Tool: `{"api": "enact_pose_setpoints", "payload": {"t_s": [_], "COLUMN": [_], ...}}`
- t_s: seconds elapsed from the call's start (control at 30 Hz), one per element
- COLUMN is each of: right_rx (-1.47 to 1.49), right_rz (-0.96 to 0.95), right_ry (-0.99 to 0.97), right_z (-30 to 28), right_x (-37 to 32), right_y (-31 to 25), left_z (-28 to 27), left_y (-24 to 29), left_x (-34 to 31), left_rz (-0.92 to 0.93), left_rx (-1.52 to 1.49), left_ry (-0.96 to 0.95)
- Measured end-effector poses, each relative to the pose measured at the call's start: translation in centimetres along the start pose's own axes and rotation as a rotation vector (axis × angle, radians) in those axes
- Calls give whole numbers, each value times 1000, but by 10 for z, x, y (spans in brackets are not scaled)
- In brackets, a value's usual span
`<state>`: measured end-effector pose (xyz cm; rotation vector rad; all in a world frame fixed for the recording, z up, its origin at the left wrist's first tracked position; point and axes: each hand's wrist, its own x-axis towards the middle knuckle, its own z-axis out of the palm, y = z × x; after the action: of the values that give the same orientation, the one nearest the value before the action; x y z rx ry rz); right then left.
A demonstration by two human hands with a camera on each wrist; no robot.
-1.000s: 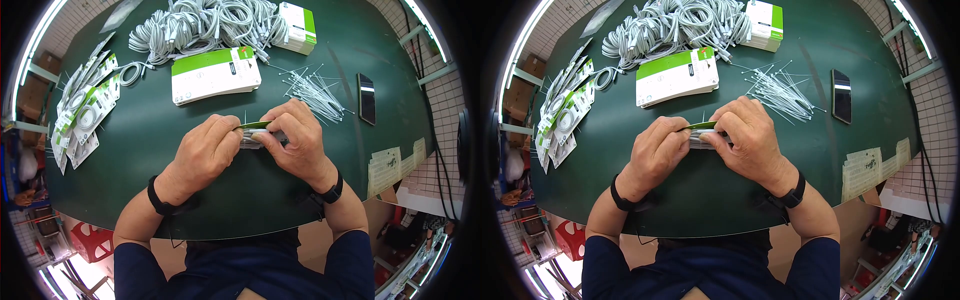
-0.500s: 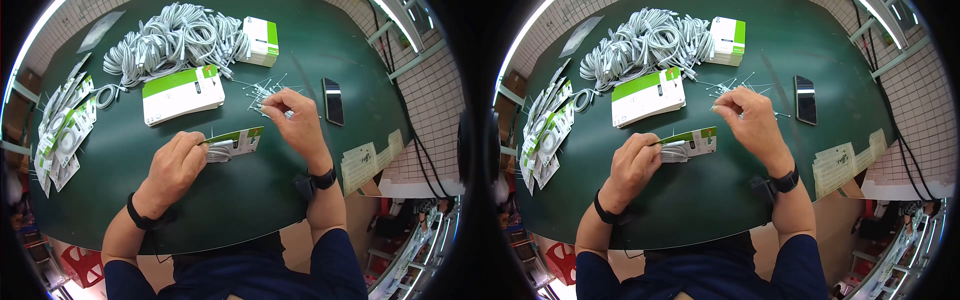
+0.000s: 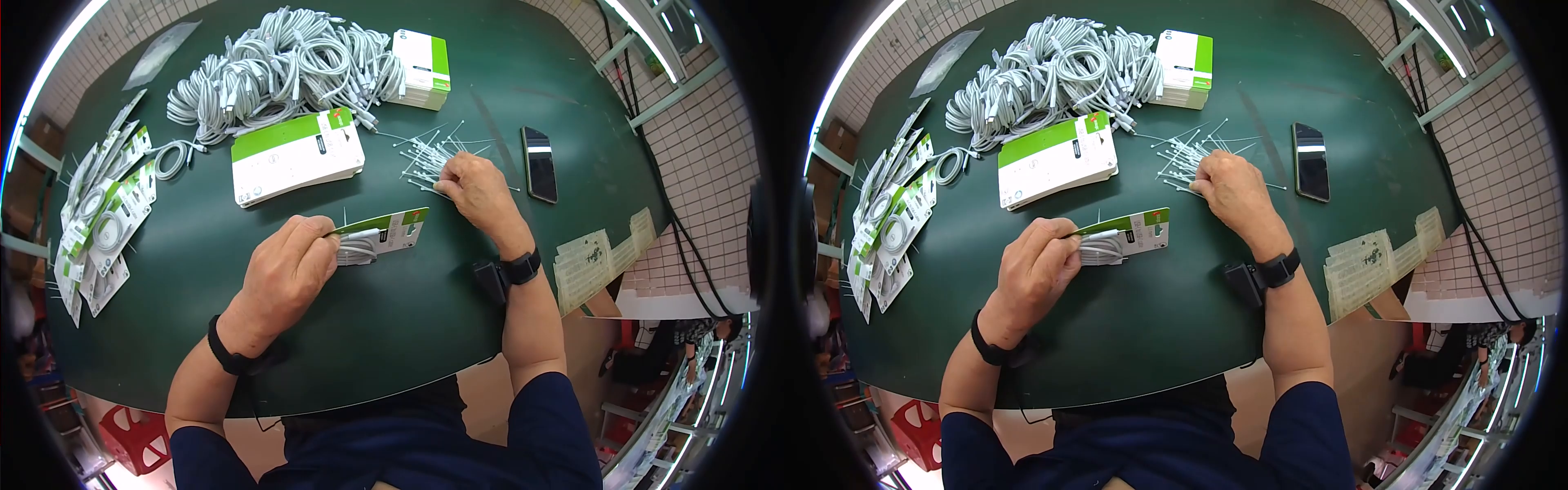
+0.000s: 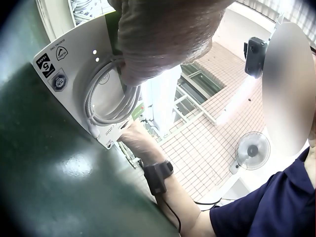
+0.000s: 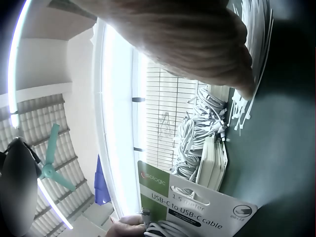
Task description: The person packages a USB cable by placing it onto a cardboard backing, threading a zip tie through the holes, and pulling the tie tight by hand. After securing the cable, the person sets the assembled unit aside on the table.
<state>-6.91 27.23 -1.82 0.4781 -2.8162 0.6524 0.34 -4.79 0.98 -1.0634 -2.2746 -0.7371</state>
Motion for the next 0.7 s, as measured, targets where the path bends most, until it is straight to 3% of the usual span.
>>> {"api": "enact_pose_setpoints", "payload": {"t_s": [0.4, 0.5, 0.7], "right_rx": [48, -9, -19], "right_rz": [-72, 47, 59], "right_ry": [2, -35, 33], "right_z": [-8, -9, 3], "right_x": [2, 1, -5], "right_y": [1, -2, -1], "left_z": [1, 1, 0], "left_y": [-7, -10, -11], "left_x": [2, 1, 0], "left_rz": [-21, -70, -104], "left_rx": [-9, -76, -107], "left_ry": [24, 50, 26]}}
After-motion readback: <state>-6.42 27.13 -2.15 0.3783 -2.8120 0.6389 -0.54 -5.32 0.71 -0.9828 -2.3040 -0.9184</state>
